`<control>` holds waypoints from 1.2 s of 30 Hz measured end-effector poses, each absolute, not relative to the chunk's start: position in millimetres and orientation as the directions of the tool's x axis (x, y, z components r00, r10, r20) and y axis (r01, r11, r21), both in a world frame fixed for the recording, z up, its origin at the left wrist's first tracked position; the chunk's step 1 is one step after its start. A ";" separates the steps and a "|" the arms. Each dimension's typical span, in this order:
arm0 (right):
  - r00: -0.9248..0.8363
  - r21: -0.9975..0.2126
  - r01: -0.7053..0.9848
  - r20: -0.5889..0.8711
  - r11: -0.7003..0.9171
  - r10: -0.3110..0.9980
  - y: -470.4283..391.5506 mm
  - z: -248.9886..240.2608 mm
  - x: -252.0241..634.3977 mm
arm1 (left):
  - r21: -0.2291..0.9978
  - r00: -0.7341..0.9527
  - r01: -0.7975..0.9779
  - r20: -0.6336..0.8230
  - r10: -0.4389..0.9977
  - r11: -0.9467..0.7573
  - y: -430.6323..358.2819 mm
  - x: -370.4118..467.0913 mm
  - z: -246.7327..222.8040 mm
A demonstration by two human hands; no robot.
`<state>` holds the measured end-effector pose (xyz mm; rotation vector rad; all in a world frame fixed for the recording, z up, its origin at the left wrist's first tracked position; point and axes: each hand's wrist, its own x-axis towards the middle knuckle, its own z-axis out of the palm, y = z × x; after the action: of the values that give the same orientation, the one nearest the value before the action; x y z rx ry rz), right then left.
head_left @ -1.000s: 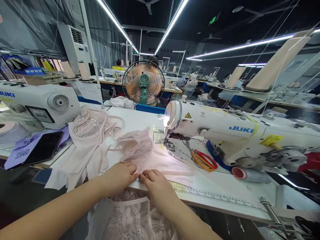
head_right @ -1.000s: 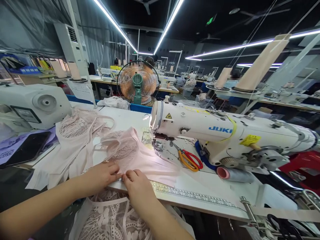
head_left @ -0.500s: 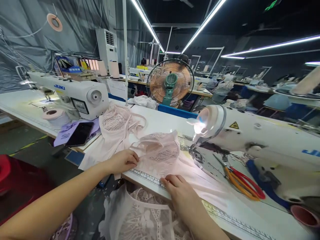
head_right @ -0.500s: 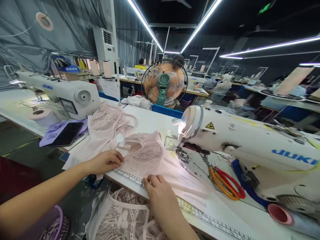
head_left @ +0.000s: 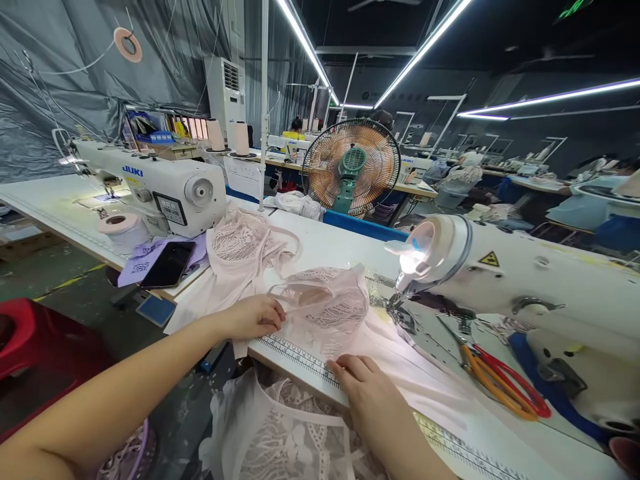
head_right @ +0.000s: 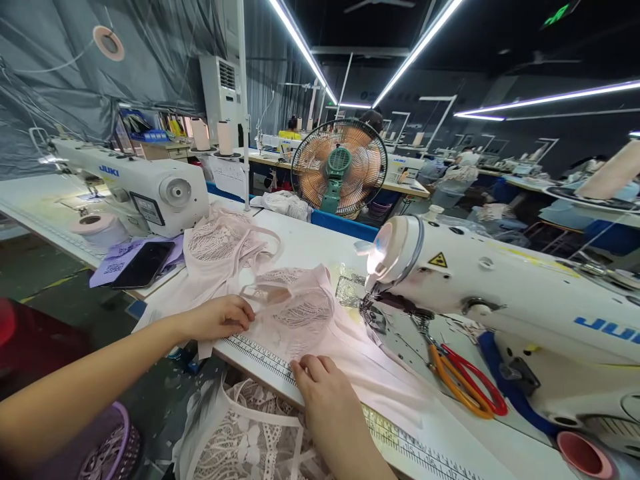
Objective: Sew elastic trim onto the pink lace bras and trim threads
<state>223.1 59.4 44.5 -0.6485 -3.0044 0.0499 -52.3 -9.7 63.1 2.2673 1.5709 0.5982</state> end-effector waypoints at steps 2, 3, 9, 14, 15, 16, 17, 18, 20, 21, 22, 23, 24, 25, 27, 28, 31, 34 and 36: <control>-0.909 -0.036 0.411 0.065 0.911 0.412 59.5 45.3 222.9 | 0.446 0.315 0.825 0.147 0.938 -0.347 -14.6 -50.3 67.0; -0.909 -0.035 0.410 0.066 0.911 0.412 59.5 45.8 222.8 | 0.423 0.313 0.838 0.142 0.939 -0.344 -17.2 -49.1 68.6; -0.908 -0.048 0.413 0.050 0.910 0.415 59.4 47.0 221.5 | 0.269 0.319 0.902 0.113 0.941 -0.338 -25.2 -43.0 72.9; -0.900 -0.052 0.433 0.017 0.900 0.435 58.8 47.8 221.4 | 0.146 0.386 0.908 0.079 0.919 -0.394 -21.6 -43.6 75.8; -0.900 -0.049 0.434 0.013 0.900 0.435 58.9 49.4 220.8 | 0.118 0.397 0.907 0.074 0.915 -0.403 -20.3 -43.2 75.8; -0.900 -0.044 0.435 0.008 0.900 0.435 59.3 51.9 219.6 | 0.088 0.405 0.908 0.069 0.912 -0.410 -18.7 -42.2 75.6; -0.900 -0.037 0.435 0.000 0.900 0.435 60.0 55.1 217.8 | 0.055 0.413 0.908 0.065 0.909 -0.416 -17.1 -40.6 75.1; -0.901 -0.029 0.434 -0.013 0.901 0.433 61.0 59.2 215.3 | 0.020 0.420 0.906 0.060 0.905 -0.422 -15.4 -38.2 74.6; -0.902 -0.011 0.430 -0.047 0.903 0.429 63.7 68.4 208.6 | -0.050 0.433 0.901 0.050 0.900 -0.430 -12.3 -31.8 74.1; -0.902 -0.001 0.427 -0.065 0.904 0.426 65.2 73.0 204.8 | -0.082 0.438 0.897 0.044 0.898 -0.433 -11.2 -28.2 74.2; -0.902 0.016 0.424 -0.081 0.906 0.424 66.7 77.0 201.0 | -0.110 0.440 0.894 0.038 0.897 -0.434 -10.5 -24.8 74.7; -0.902 0.036 0.419 -0.096 0.907 0.421 68.0 80.2 197.4 | -0.133 0.439 0.892 0.034 0.898 -0.432 -10.4 -21.7 75.5; -0.902 0.057 0.414 -0.106 0.909 0.418 68.9 82.3 194.1 | -0.151 0.436 0.891 0.028 0.899 -0.427 -10.7 -19.3 76.5; -0.903 0.078 0.407 -0.112 0.910 0.414 69.4 83.3 191.4 | -0.163 0.431 0.892 0.024 0.902 -0.422 -11.6 -17.6 77.4; -0.910 0.114 0.386 -0.118 0.916 0.398 69.1 82.1 187.6 | -0.164 0.417 0.898 0.021 0.909 -0.408 -14.3 -16.1 78.6; -0.914 0.124 0.374 -0.120 0.919 0.388 68.5 80.1 186.5 | -0.157 0.405 0.904 0.023 0.914 -0.397 -15.9 -16.0 78.3; -0.932 0.163 0.331 -0.095 0.929 0.349 67.5 71.4 185.6 | -0.125 0.354 0.930 0.045 0.934 -0.347 -18.5 -15.9 72.9; -0.945 0.190 0.324 0.012 0.927 0.328 71.7 65.6 187.8 | -0.096 0.300 0.951 0.064 0.952 -0.294 -15.8 -14.9 65.5; -0.938 0.171 0.345 0.089 0.923 0.334 76.7 69.0 191.9 | -0.062 0.267 0.963 0.069 0.961 -0.263 -13.6 -13.7 67.6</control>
<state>191.9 76.7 69.0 -0.5345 -3.0233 -0.2846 -13.7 -13.6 67.6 2.5716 1.9586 0.0278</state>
